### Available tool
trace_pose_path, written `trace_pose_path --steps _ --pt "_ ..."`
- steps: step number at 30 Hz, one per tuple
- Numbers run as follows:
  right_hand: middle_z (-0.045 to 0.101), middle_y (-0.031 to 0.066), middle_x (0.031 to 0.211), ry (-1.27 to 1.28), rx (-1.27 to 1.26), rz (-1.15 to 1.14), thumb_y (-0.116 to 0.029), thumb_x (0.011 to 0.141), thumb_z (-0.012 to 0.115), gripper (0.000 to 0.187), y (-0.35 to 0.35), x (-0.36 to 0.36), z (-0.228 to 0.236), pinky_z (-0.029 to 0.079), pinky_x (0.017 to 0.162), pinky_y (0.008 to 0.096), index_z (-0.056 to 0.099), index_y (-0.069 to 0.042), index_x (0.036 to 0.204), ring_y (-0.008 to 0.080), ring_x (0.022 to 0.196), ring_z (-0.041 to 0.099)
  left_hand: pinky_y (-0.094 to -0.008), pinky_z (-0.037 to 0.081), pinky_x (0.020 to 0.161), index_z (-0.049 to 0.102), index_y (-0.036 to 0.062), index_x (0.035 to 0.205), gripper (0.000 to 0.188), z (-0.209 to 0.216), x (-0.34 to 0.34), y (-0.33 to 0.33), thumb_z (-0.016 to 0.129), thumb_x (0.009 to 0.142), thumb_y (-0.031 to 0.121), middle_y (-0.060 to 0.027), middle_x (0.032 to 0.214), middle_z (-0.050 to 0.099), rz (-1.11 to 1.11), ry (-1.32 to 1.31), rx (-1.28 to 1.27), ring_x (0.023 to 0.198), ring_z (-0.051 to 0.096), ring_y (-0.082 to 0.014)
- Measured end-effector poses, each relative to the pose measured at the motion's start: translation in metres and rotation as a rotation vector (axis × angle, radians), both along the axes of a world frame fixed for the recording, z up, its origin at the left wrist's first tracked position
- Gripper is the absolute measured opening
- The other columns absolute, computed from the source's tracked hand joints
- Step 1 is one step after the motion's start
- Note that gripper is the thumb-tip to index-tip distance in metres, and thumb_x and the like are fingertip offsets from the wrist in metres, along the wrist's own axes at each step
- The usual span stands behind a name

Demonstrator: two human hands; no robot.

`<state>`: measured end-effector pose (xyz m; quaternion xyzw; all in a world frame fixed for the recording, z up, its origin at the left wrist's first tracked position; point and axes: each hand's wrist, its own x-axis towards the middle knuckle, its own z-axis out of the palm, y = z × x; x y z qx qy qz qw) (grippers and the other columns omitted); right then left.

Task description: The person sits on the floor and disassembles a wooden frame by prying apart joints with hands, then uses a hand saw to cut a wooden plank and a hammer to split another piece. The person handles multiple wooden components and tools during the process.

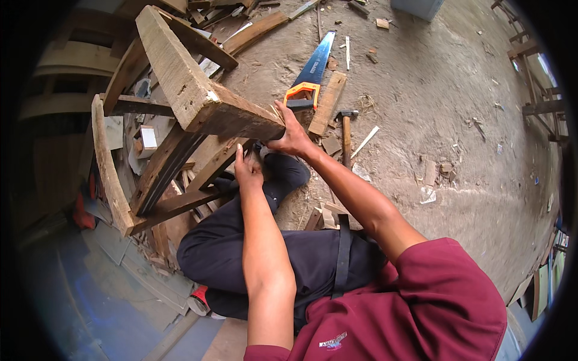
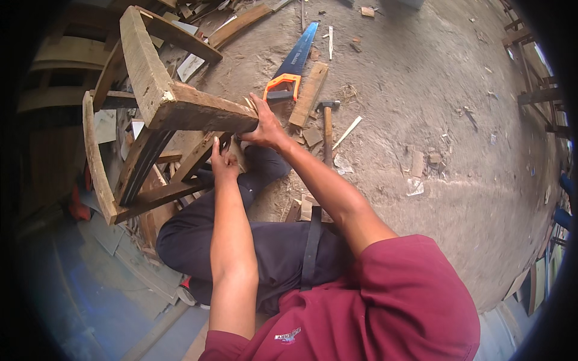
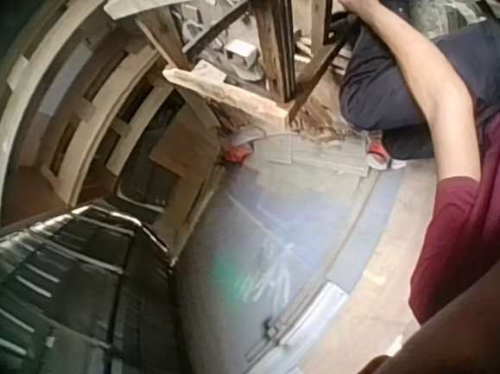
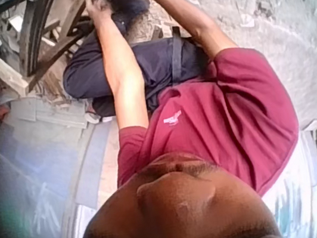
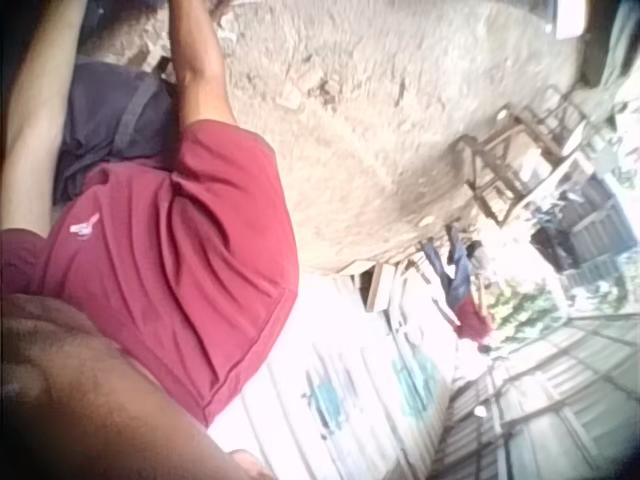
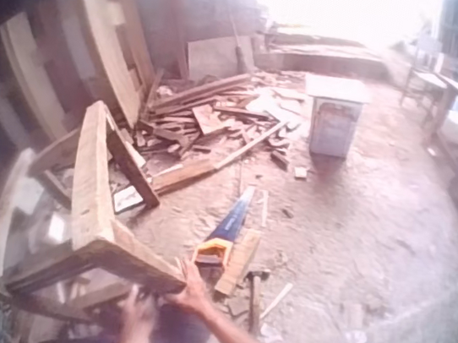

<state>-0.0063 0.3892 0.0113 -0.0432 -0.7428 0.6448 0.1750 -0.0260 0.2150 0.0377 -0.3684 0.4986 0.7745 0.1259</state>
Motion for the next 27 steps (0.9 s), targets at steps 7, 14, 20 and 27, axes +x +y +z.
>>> trace_pose_path --steps 7,14,20,27 --pt "0.039 0.0251 0.142 -0.034 -0.001 0.069 -0.022 0.055 0.088 0.121 0.008 -0.005 0.001 0.034 0.111 0.0394 0.019 -0.004 0.152 0.035 0.134 0.04 -0.0205 0.024 0.044 0.063 0.0125 0.107 0.039 -0.005 -0.001 0.0 0.075 0.082 0.04 -0.0025 0.094 0.068 0.043 0.008 0.019 0.05 0.036 -0.0066" --pt "0.044 0.0252 0.134 0.005 0.159 0.057 -0.024 0.053 0.087 0.104 0.005 -0.015 -0.003 0.038 0.107 0.0413 0.038 0.002 0.141 0.0392 0.127 0.045 -0.022 0.025 0.043 0.06 0.011 0.109 0.041 -0.01 0.0 -0.002 0.075 0.083 0.038 -0.0059 0.096 0.066 0.015 0.073 0.041 0.052 0.039 -0.0062" --pt "0.059 0.0133 0.117 -0.087 -0.091 0.177 -0.012 0.056 0.085 0.091 -0.009 -0.015 -0.007 0.047 0.092 0.0338 0.041 0.0 0.134 0.0241 0.107 0.058 -0.0244 0.02 0.037 0.058 0.0086 0.079 0.03 -0.015 0.002 -0.005 0.083 0.077 0.025 0.0044 0.058 0.042 0.168 0.092 0.059 0.039 0.029 -0.0066" --pt "0.06 0.0082 0.1 -0.06 0.075 0.207 -0.011 0.063 0.081 0.056 0.001 -0.015 -0.01 0.049 0.076 0.0337 0.053 -0.001 0.111 0.0198 0.088 0.06 -0.0262 0.023 0.035 0.063 0.0074 0.075 0.031 -0.003 0.006 0.007 0.084 0.073 0.03 0.0042 0.05 0.039 0.206 0.082 -0.017 0.036 0.032 -0.0091"
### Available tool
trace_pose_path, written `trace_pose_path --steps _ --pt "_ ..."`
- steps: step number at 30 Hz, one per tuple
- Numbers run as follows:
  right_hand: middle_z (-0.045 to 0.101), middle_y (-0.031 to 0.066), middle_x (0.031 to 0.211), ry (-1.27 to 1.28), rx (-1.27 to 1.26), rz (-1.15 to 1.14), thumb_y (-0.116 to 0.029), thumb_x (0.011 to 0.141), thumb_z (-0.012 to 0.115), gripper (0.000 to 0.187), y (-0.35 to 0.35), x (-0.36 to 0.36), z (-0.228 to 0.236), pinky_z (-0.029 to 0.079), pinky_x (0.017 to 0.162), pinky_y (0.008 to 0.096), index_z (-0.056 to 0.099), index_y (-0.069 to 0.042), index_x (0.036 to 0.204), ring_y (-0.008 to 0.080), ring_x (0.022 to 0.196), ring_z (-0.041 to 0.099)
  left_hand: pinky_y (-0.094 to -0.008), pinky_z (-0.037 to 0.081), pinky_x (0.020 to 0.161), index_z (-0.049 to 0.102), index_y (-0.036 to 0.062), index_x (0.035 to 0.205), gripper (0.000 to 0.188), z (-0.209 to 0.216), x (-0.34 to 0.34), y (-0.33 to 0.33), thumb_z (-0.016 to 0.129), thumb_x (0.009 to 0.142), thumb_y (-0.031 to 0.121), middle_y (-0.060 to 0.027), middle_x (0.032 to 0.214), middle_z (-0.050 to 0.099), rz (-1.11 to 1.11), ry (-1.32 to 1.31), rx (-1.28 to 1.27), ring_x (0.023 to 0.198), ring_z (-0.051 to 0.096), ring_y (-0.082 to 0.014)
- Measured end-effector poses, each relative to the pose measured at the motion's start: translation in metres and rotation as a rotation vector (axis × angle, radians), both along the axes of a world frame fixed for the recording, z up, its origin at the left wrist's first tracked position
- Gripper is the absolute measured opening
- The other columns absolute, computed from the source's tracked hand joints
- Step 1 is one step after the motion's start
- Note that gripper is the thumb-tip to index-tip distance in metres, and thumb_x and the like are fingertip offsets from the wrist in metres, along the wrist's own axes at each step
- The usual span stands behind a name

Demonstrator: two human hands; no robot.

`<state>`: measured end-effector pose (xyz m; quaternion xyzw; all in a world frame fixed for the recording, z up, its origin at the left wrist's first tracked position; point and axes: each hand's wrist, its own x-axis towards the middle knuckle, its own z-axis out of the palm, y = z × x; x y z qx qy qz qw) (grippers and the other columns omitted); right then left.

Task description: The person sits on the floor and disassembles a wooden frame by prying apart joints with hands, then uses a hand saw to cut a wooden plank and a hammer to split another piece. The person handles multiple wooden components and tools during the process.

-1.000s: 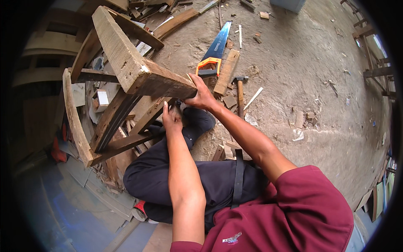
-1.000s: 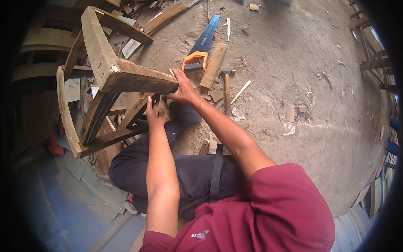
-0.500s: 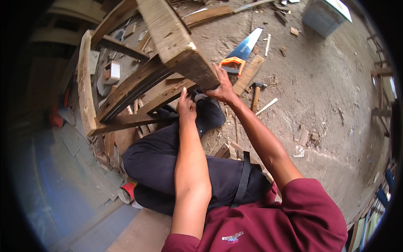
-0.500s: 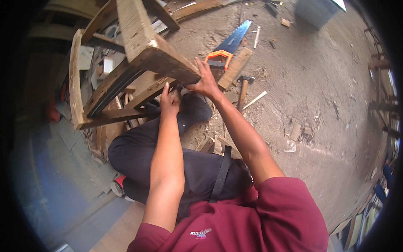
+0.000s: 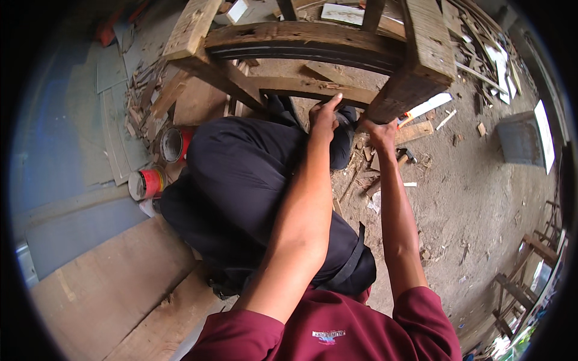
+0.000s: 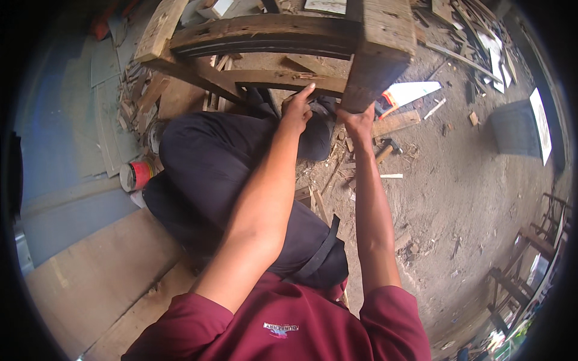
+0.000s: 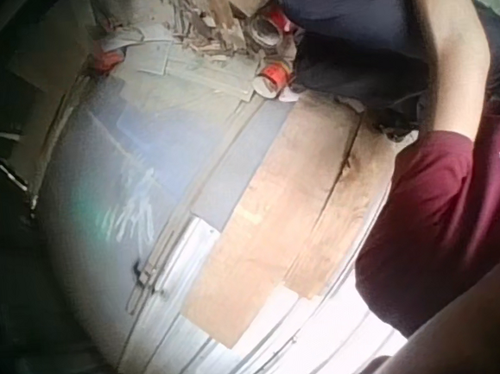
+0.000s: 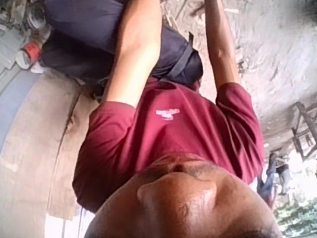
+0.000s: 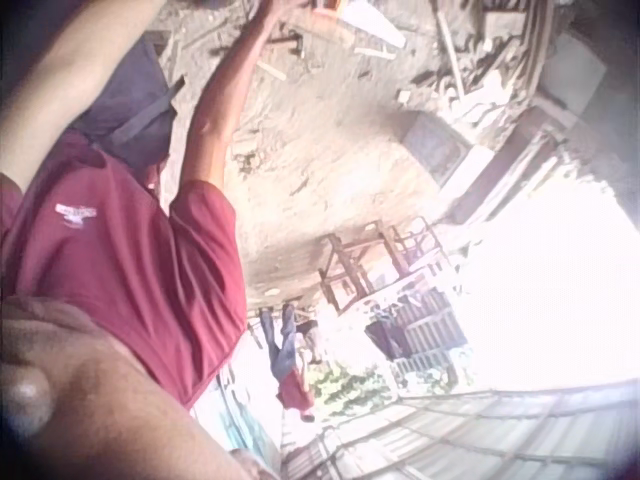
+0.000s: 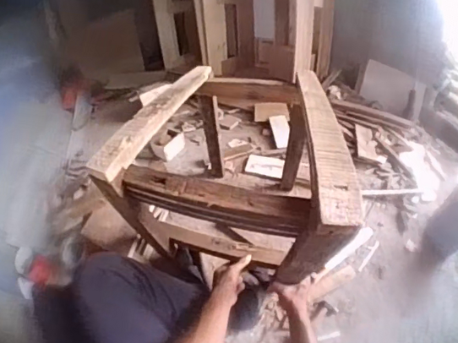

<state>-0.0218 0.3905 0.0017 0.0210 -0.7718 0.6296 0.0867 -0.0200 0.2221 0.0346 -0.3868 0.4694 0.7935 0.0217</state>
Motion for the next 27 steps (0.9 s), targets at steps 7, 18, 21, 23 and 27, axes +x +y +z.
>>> trace_pose_path --steps 7,18,21,23,27 --pt "0.067 0.006 0.085 -0.014 0.011 0.042 -0.011 0.069 0.075 0.023 -0.002 0.002 0.011 0.049 0.071 0.0327 0.065 0.001 0.087 0.0191 0.077 0.063 -0.0259 0.022 0.037 0.056 0.0093 0.076 0.033 0.009 0.002 0.0 0.083 0.076 0.029 0.0054 0.052 0.034 -0.017 -0.003 0.021 0.039 0.029 -0.0079" --pt "0.068 0.0094 0.086 0.041 0.102 0.037 -0.016 0.069 0.076 0.028 -0.001 -0.001 0.014 0.05 0.074 0.0357 0.066 0.002 0.089 0.0229 0.079 0.063 -0.0254 0.019 0.039 0.057 0.0138 0.08 0.029 -0.002 0.004 0.0 0.08 0.08 0.032 0.0068 0.052 0.028 0.097 -0.055 0.2 0.04 0.023 -0.0074" --pt "0.068 0.01 0.085 -0.003 0.089 0.067 -0.017 0.069 0.075 0.028 0.0 0.001 0.017 0.05 0.073 0.0357 0.067 0.002 0.088 0.023 0.078 0.064 -0.025 0.018 0.039 0.059 0.014 0.082 0.027 -0.001 0.006 -0.001 0.08 0.081 0.032 0.0072 0.053 0.028 0.09 -0.055 0.197 0.041 0.023 -0.0071" --pt "0.069 0.0103 0.084 -0.021 0.102 0.059 -0.017 0.069 0.075 0.027 0.0 0.002 0.017 0.05 0.073 0.0355 0.067 0.002 0.087 0.0228 0.078 0.064 -0.0249 0.018 0.04 0.06 0.0138 0.083 0.027 -0.001 0.008 -0.003 0.08 0.081 0.032 0.0073 0.053 0.029 0.077 -0.049 0.191 0.041 0.023 -0.0069" --pt "0.069 0.0103 0.084 -0.018 0.135 0.031 -0.016 0.071 0.075 0.026 0.002 0.0 0.009 0.05 0.072 0.0348 0.068 0.002 0.087 0.022 0.078 0.064 -0.0245 0.018 0.04 0.062 0.013 0.086 0.027 -0.001 0.007 -0.002 0.08 0.081 0.033 0.0075 0.054 0.029 0.058 -0.045 0.197 0.041 0.022 -0.0065"
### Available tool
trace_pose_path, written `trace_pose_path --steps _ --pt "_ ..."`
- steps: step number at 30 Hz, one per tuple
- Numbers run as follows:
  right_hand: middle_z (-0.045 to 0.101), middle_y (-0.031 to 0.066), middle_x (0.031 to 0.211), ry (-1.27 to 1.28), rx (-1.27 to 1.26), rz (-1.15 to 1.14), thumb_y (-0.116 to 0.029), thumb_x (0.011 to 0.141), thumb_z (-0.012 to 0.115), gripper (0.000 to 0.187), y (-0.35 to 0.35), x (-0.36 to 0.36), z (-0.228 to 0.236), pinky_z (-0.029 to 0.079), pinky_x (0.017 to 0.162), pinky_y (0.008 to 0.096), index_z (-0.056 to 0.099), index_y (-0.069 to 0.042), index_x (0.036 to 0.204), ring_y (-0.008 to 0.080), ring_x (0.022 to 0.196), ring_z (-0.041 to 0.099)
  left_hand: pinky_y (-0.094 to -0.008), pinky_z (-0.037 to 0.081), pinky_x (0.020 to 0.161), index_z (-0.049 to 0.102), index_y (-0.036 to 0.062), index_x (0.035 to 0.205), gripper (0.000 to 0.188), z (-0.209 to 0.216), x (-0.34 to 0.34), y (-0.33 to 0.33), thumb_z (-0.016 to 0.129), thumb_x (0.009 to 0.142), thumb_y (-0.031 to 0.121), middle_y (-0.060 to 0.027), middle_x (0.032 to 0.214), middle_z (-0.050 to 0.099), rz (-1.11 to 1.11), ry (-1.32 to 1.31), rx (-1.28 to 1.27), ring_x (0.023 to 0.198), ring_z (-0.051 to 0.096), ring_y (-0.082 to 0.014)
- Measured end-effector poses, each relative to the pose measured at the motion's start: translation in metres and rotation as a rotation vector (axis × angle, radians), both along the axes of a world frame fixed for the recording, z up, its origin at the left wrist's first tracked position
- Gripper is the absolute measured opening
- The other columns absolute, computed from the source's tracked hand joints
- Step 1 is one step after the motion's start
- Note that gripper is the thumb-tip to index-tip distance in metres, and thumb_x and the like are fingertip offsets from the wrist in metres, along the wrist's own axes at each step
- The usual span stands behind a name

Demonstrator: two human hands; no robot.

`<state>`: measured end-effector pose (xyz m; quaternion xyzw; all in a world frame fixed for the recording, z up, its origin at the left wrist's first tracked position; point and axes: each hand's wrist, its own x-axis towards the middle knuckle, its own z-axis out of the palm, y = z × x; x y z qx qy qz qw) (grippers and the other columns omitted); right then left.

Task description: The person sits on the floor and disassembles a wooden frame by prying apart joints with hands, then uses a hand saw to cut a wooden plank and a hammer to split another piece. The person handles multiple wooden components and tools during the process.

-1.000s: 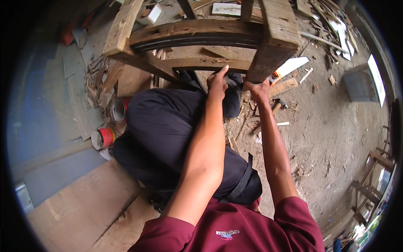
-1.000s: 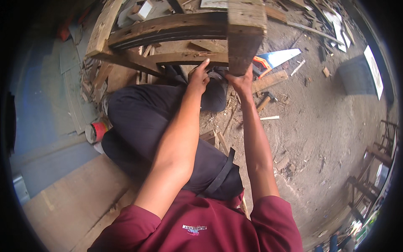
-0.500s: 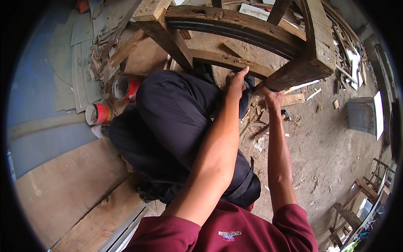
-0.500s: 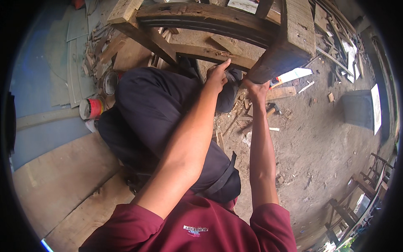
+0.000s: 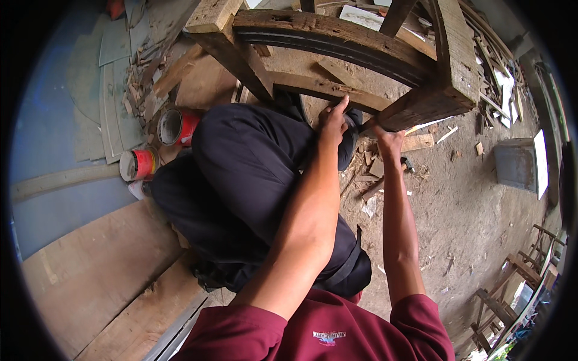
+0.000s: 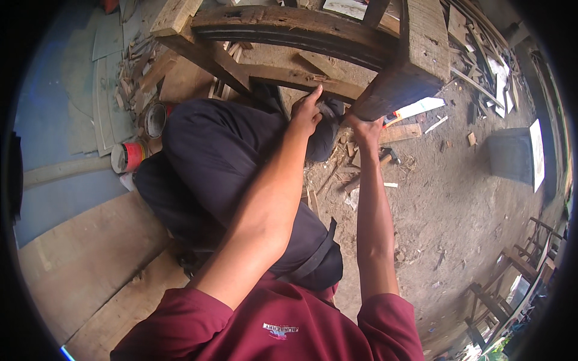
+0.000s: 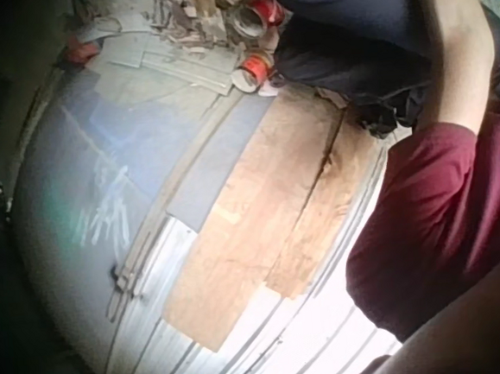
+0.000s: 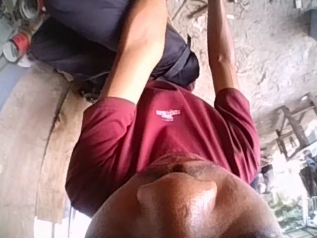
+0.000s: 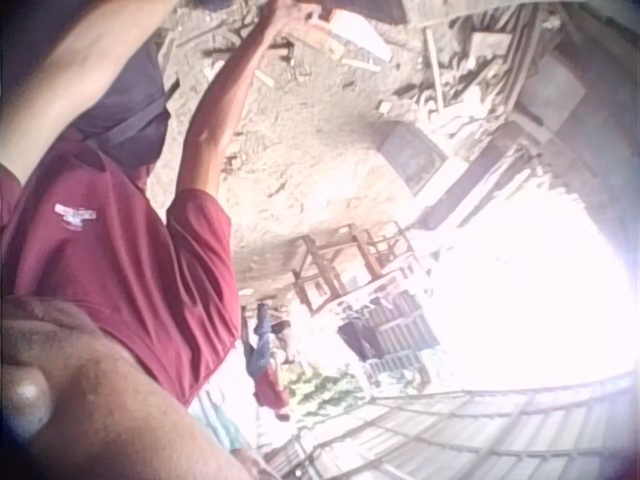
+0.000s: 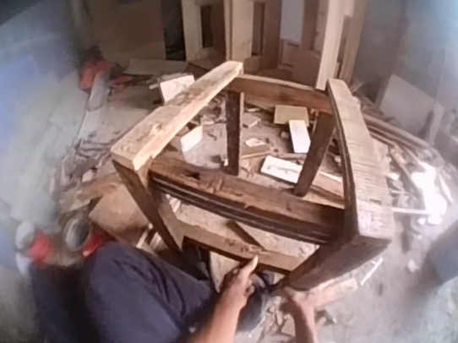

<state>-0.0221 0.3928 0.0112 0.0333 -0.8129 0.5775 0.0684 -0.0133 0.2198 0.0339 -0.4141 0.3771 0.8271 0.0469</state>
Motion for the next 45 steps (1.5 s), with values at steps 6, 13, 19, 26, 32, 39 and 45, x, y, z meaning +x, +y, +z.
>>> trace_pose_path --steps 6,13,19,26,32,39,45 --pt "0.069 0.0093 0.082 0.027 -0.056 0.001 -0.014 0.072 0.074 0.022 -0.004 0.001 0.003 0.05 0.072 0.0343 0.068 0.002 0.086 0.0216 0.074 0.064 -0.0246 0.018 0.039 0.061 0.0129 0.087 0.029 -0.003 -0.002 0.005 0.081 0.08 0.033 0.0081 0.053 0.027 0.034 -0.048 -0.049 0.041 0.022 -0.0065" --pt "0.067 0.0073 0.081 0.035 -0.078 -0.001 -0.008 0.071 0.073 0.018 -0.002 -0.001 -0.007 0.049 0.07 0.0333 0.067 0.002 0.085 0.0199 0.073 0.062 -0.0246 0.02 0.039 0.057 0.0134 0.08 0.032 -0.003 0.0 0.002 0.082 0.079 0.034 0.0079 0.051 0.027 0.023 -0.029 -0.082 0.04 0.022 -0.0069" --pt "0.063 0.0084 0.087 0.007 -0.097 -0.008 -0.013 0.063 0.077 0.033 0.001 -0.003 -0.014 0.048 0.074 0.0352 0.063 0.0 0.09 0.0224 0.08 0.06 -0.0241 0.02 0.039 0.053 0.0149 0.075 0.034 0.005 0.001 0.002 0.082 0.079 0.033 0.0082 0.052 0.028 0.003 0.019 -0.063 0.04 0.023 -0.0067" --pt "0.062 0.0072 0.088 -0.054 -0.16 0.01 -0.011 0.063 0.077 0.032 -0.006 0.0 0.001 0.048 0.073 0.0343 0.062 -0.002 0.089 0.0204 0.08 0.059 -0.0231 0.022 0.039 0.058 0.0137 0.081 0.03 -0.002 0.0 -0.005 0.082 0.078 0.032 0.0088 0.056 0.034 -0.012 0.009 -0.075 0.041 0.025 -0.0049" --pt "0.063 0.0067 0.084 -0.029 -0.14 -0.017 -0.01 0.063 0.075 0.026 -0.005 0.002 0.003 0.048 0.071 0.0337 0.063 -0.002 0.085 0.0199 0.077 0.06 -0.0231 0.02 0.039 0.061 0.0113 0.084 0.028 -0.003 0.003 -0.004 0.082 0.079 0.029 0.0091 0.058 0.038 -0.024 0.045 -0.062 0.041 0.024 -0.0039" --pt "0.066 0.0061 0.087 -0.077 -0.115 0.083 -0.009 0.072 0.073 0.021 0.0 0.003 0.007 0.049 0.074 0.0331 0.066 0.0 0.09 0.0182 0.08 0.061 -0.0232 0.019 0.038 0.061 0.0099 0.086 0.027 0.001 0.004 -0.004 0.082 0.079 0.025 0.0084 0.058 0.039 -0.034 0.043 -0.05 0.041 0.024 -0.0037" --pt "0.066 0.0063 0.088 -0.025 -0.11 0.039 -0.011 0.072 0.072 0.021 -0.003 -0.001 -0.007 0.048 0.073 0.0327 0.067 0.001 0.09 0.0181 0.08 0.061 -0.0225 0.032 0.04 0.068 0.005 0.094 0.016 -0.006 0.016 0.006 0.068 0.084 0.017 0.0001 0.062 0.053 -0.107 -0.046 -0.235 0.044 0.039 -0.0089"
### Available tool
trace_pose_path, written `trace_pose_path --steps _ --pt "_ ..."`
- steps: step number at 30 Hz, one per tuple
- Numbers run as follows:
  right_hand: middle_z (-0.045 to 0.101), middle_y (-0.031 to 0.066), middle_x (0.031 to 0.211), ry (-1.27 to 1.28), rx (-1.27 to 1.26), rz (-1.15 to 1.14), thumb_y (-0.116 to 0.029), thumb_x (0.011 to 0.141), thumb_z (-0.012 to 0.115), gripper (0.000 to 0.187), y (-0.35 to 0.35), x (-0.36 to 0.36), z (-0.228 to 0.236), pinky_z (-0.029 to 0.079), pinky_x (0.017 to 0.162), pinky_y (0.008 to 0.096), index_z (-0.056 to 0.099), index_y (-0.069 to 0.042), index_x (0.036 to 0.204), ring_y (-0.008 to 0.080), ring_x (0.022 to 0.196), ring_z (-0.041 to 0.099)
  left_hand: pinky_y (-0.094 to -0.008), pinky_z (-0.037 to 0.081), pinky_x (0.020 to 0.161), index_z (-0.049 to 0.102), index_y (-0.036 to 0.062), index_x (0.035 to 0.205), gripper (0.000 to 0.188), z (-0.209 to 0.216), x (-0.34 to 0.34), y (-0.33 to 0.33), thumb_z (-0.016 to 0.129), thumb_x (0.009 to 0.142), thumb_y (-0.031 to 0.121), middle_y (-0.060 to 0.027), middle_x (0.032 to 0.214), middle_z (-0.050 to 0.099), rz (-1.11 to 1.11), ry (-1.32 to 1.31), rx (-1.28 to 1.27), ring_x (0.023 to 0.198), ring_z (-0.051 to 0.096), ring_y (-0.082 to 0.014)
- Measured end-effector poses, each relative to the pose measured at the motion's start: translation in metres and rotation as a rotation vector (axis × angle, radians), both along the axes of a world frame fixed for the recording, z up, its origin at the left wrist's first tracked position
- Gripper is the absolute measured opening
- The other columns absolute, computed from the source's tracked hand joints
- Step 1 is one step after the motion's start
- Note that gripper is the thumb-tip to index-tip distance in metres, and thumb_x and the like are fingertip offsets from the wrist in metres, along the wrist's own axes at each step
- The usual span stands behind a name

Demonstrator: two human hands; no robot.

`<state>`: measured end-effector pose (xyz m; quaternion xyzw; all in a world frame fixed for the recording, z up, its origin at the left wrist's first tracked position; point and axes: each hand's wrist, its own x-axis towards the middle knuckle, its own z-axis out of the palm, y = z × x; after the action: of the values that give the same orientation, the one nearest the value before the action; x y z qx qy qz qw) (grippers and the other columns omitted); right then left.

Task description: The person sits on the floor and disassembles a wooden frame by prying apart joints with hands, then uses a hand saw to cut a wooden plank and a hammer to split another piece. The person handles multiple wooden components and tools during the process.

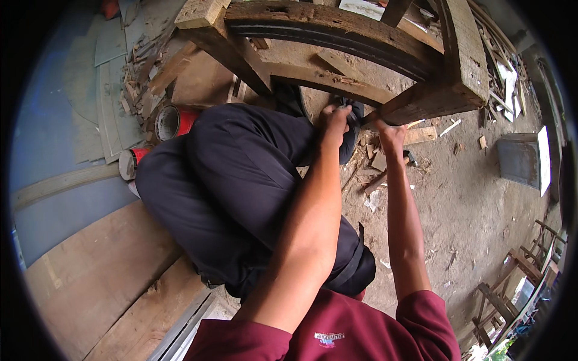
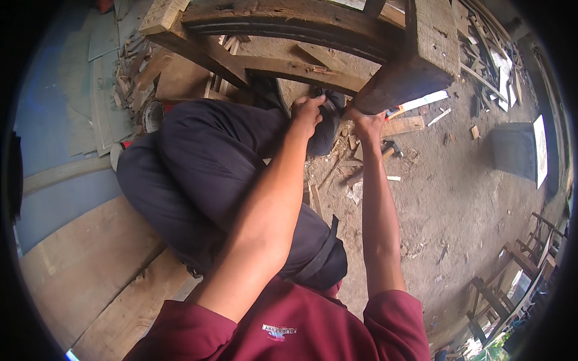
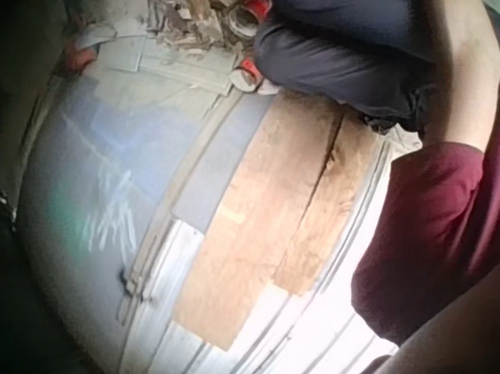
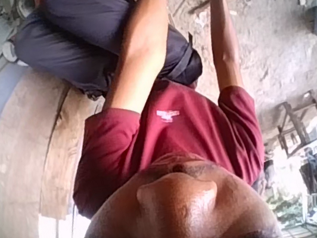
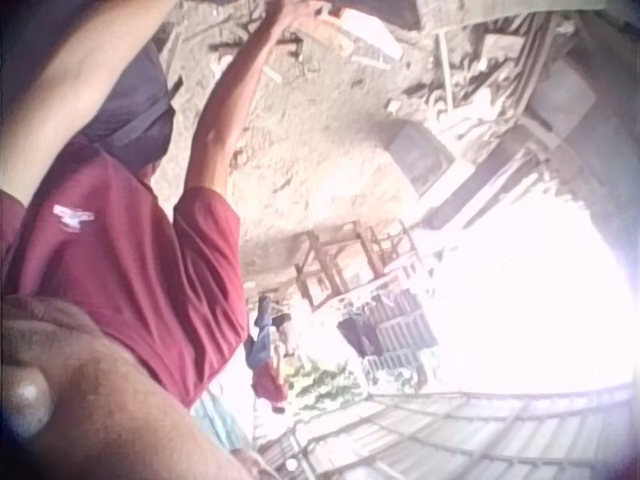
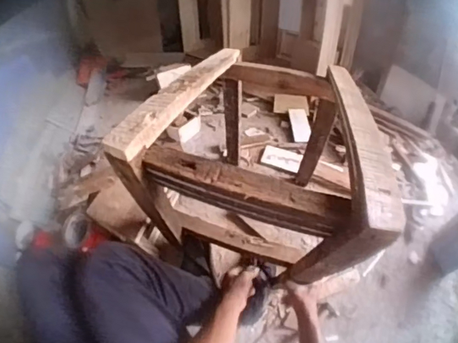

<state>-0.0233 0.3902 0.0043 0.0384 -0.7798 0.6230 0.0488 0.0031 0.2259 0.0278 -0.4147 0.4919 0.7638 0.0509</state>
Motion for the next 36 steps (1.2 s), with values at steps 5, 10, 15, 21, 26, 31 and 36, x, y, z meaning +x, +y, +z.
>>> trace_pose_path --steps 5,10,15,21,26,31,36 --pt "0.067 0.0071 0.089 -0.04 0.04 0.018 -0.013 0.072 0.073 0.024 -0.001 0.004 0.01 0.049 0.075 0.0339 0.067 0.002 0.09 0.0195 0.081 0.062 -0.0355 0.047 0.051 0.068 -0.0013 0.086 0.028 0.006 0.006 0.007 0.048 0.08 0.018 -0.0096 0.074 0.067 -0.341 -0.183 -0.337 0.055 0.061 -0.0207" --pt "0.068 0.0091 0.089 -0.031 0.088 -0.021 -0.014 0.07 0.073 0.026 -0.001 0.004 0.011 0.049 0.076 0.0349 0.067 0.002 0.09 0.0215 0.083 0.063 -0.0368 0.044 0.048 0.065 -0.002 0.082 0.025 -0.003 -0.005 0.027 0.048 0.08 0.015 -0.0113 0.072 0.064 -0.482 0.038 -0.425 0.054 0.057 -0.0204" --pt "0.067 0.0098 0.087 0.044 0.063 -0.048 -0.011 0.068 0.07 0.025 0.001 -0.002 -0.003 0.049 0.075 0.0351 0.067 0.003 0.089 0.0214 0.082 0.062 -0.036 0.042 0.044 0.064 -0.0037 0.082 0.023 -0.018 -0.015 0.042 0.046 0.082 0.012 -0.0111 0.071 0.061 -0.484 0.115 -0.348 0.056 0.054 -0.0189" --pt "0.067 0.0091 0.085 0.021 -0.008 -0.059 -0.01 0.066 0.07 0.025 0.002 0.002 0.004 0.05 0.073 0.0344 0.066 0.003 0.087 0.0209 0.078 0.062 -0.0315 0.037 0.042 0.061 -0.0011 0.078 0.019 0.016 -0.022 0.038 0.047 0.082 0.01 -0.0062 0.066 0.054 -0.473 0.084 -0.274 0.053 0.049 -0.0144" --pt "0.062 0.0074 0.09 0.007 -0.015 -0.027 -0.01 0.064 0.075 0.033 -0.003 0.0 0.005 0.048 0.073 0.0334 0.062 0.0 0.093 0.0195 0.081 0.059 -0.0289 0.027 0.039 0.055 0.0041 0.069 0.012 0.015 -0.037 0.012 0.053 0.08 0.009 -0.002 0.06 0.046 -0.689 0.167 -0.309 0.046 0.037 -0.0093" --pt "0.062 0.0064 0.09 0.007 -0.101 -0.027 -0.011 0.066 0.079 0.036 -0.005 0.006 0.024 0.048 0.069 0.032 0.061 0.0 0.095 0.0168 0.078 0.058 -0.0291 0.023 0.039 0.054 0.0017 0.071 0.01 0.026 -0.058 0.012 0.048 0.08 0.004 -0.005 0.062 0.047 -0.696 -0.044 -0.143 0.045 0.032 -0.0106" --pt "0.061 0.0067 0.088 0.053 0.004 -0.036 -0.013 0.068 0.082 0.037 -0.006 0.006 0.035 0.047 0.068 0.0315 0.059 0.001 0.094 0.0166 0.077 0.058 -0.0282 0.019 0.04 0.051 0.0051 0.069 0.01 0.026 -0.059 0.013 0.049 0.079 0.003 -0.004 0.062 0.045 -0.58 -0.025 0.022 0.045 0.031 -0.0097"
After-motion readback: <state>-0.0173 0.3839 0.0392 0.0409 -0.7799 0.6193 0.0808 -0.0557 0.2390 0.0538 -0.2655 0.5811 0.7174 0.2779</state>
